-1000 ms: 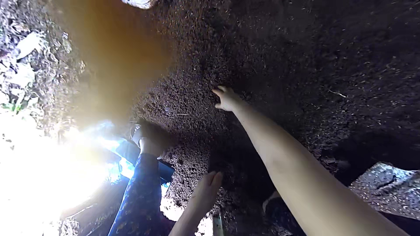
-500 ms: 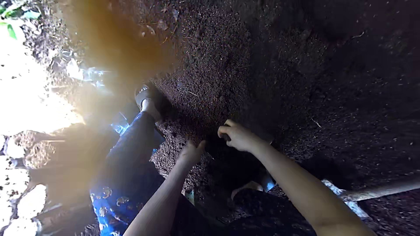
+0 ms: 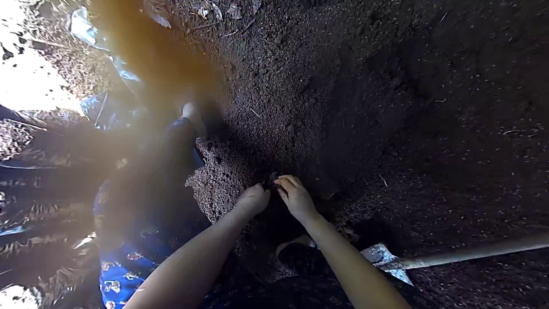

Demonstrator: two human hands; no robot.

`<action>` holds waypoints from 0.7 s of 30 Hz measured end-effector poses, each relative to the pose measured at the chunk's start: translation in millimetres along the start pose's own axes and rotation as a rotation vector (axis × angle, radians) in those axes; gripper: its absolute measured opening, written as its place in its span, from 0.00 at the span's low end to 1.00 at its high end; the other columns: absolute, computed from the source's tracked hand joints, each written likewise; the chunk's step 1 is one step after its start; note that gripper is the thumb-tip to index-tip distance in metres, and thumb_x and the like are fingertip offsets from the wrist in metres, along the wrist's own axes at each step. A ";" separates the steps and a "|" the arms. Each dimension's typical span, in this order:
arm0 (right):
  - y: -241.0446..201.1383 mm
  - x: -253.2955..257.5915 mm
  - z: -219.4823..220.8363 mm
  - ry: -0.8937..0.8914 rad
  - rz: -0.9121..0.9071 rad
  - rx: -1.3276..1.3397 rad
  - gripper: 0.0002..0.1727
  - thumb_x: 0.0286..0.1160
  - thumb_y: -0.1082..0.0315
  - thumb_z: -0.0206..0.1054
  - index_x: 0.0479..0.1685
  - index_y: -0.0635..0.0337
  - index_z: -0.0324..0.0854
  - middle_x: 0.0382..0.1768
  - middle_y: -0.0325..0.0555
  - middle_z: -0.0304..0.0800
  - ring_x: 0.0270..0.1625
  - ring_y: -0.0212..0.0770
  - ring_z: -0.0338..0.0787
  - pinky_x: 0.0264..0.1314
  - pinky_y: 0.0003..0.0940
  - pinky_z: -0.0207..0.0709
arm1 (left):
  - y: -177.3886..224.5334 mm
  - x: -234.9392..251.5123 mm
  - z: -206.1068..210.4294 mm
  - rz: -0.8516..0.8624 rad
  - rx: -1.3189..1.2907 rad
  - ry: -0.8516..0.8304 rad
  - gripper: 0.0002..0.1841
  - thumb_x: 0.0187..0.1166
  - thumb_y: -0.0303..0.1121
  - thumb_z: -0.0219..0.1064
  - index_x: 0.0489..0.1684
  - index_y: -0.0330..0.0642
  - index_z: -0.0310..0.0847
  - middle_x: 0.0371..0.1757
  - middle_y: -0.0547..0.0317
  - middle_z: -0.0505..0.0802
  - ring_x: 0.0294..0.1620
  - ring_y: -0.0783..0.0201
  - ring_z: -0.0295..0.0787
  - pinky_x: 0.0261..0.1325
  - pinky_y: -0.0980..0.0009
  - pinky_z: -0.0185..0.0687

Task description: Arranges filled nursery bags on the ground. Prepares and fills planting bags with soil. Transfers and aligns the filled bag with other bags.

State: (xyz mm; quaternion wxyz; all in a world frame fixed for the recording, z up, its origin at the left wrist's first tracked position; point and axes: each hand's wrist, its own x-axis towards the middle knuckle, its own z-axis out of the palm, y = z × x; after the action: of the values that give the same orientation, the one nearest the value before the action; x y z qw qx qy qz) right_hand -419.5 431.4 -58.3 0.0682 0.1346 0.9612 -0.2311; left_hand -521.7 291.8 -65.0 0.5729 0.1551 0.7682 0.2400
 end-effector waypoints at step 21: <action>40.3 -17.2 -21.2 -0.138 0.379 0.330 0.33 0.86 0.57 0.63 0.90 0.51 0.63 0.78 0.60 0.74 0.56 0.51 0.89 0.52 0.45 0.86 | -5.4 18.0 -28.2 0.100 -0.004 0.070 0.37 0.86 0.64 0.55 0.80 0.41 0.66 0.65 0.32 0.87 0.69 0.34 0.84 0.69 0.31 0.74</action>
State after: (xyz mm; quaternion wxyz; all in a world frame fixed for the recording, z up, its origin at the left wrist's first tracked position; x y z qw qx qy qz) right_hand -392.8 471.9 -53.4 0.1526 0.3054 0.8611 -0.3766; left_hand -553.8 291.2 -76.0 0.5332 0.1833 0.7787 0.2752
